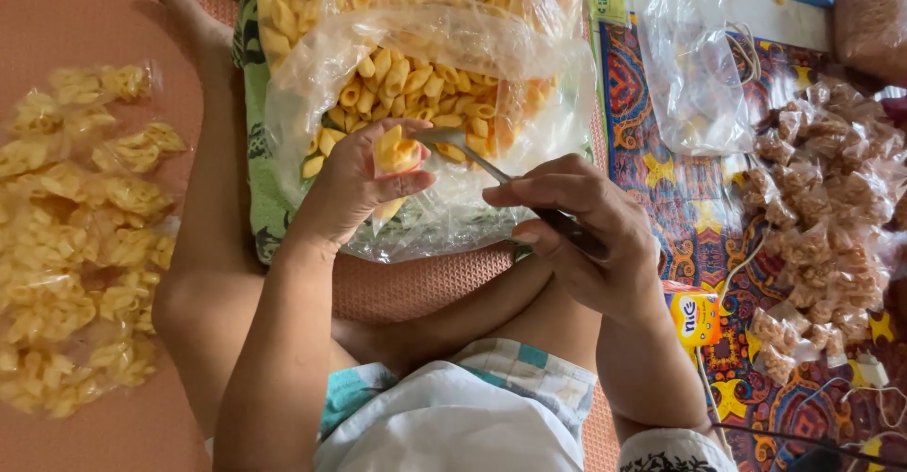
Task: A person portions snacks from a large bulk bag into small individual plastic bags using a spoon and their hands while sitting on the floor.
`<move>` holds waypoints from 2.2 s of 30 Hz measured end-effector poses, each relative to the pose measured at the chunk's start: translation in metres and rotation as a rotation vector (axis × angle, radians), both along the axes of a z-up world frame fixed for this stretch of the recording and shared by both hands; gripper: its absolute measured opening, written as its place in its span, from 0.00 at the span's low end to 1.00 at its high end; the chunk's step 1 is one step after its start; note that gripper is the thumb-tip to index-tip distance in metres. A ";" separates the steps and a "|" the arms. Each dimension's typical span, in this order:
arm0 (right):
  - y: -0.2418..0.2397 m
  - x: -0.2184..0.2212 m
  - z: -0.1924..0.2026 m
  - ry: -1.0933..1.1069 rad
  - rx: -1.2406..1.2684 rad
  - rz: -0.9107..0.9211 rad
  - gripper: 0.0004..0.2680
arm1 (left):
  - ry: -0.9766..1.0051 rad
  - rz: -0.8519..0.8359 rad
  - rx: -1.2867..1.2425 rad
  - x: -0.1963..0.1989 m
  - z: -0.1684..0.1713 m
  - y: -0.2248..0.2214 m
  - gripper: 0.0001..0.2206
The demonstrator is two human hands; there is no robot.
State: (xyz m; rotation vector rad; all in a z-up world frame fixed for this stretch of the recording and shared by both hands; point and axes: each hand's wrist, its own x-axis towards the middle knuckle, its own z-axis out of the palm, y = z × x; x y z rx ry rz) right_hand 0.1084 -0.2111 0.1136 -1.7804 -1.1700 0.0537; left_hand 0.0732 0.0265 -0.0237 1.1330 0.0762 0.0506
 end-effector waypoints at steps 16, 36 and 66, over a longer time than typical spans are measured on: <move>-0.012 0.011 -0.022 0.260 0.139 0.009 0.12 | -0.158 0.126 0.410 -0.016 0.000 -0.009 0.28; 0.020 0.019 -0.009 0.286 0.222 -0.004 0.08 | -0.176 0.312 0.433 -0.025 -0.015 -0.018 0.22; -0.002 -0.002 -0.088 0.302 -0.055 -0.340 0.10 | -0.103 0.300 0.199 -0.047 0.030 -0.057 0.08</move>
